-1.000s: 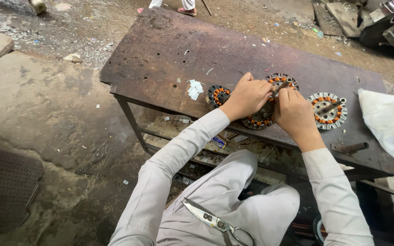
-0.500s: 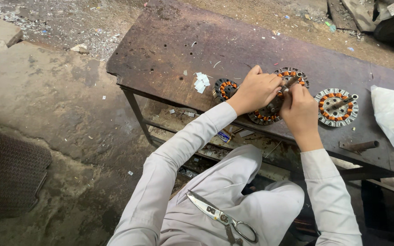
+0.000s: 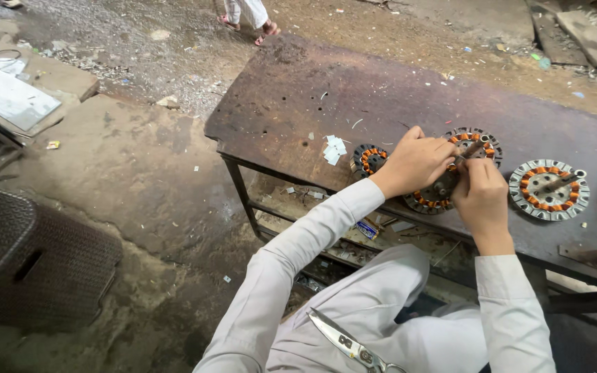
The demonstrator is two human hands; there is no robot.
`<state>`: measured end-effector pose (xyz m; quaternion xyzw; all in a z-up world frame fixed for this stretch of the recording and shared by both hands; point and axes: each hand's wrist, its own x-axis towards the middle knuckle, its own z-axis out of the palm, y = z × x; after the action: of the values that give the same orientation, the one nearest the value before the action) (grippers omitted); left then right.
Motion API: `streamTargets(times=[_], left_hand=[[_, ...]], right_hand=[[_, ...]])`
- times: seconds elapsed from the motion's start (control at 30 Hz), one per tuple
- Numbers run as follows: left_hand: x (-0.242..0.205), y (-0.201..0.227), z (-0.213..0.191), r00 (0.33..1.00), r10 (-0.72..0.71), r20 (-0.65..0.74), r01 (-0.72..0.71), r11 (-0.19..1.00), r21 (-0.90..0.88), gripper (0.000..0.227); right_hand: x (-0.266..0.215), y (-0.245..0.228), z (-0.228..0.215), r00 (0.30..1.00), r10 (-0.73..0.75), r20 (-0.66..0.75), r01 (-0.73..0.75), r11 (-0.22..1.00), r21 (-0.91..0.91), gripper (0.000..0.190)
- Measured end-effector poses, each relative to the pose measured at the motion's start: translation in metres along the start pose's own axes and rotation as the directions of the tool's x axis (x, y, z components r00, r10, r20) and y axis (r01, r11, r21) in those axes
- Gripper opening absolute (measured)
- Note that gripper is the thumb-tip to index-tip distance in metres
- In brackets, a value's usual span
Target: The person sits on the floor and uses shears to cut small white strips, then inserts them into slots on circular motor stator components. The person handles multiple stators, placing them on the table and adjusting their positions.
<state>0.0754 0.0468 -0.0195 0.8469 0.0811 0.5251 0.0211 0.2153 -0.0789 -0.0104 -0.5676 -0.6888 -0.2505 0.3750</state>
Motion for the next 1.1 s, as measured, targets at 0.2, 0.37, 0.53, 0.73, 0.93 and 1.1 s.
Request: streamTargets(times=[0.2,0.37,0.53,0.73,0.93,1.1], left_hand=[[0.000,-0.004,0.006,0.997,-0.057,0.061,0.060,0.997,-0.049,0.012],[0.017,-0.009,0.021,0.963,-0.179,0.203,0.179,0.984,0.020,0.025],[0.029,-0.004,0.048,0.866,-0.271,0.420,0.379,0.904,-0.198,0.024],[0.012,-0.002,0.046,0.910,-0.310,0.274,0.394,0.851,-0.348,0.023],[0.006,0.007,0.036,0.910,-0.356,0.213,0.412,0.839,-0.356,0.016],[0.006,0.000,0.033,0.925,-0.325,0.199,0.379,0.831,-0.407,0.020]], right_hand=[[-0.006,0.014,0.003,0.993,0.119,-0.004,-0.118,0.986,0.114,0.009],[-0.017,0.022,0.007,0.930,0.367,0.026,-0.332,0.806,0.490,0.027],[-0.031,0.033,0.031,0.866,0.453,0.211,-0.400,0.374,0.837,0.033],[-0.042,0.041,0.053,0.846,0.513,0.145,-0.381,0.391,0.838,0.033],[-0.040,0.033,0.068,0.832,0.554,0.007,-0.321,0.472,0.821,0.027],[-0.038,0.027,0.058,0.826,0.555,0.097,-0.342,0.357,0.870,0.027]])
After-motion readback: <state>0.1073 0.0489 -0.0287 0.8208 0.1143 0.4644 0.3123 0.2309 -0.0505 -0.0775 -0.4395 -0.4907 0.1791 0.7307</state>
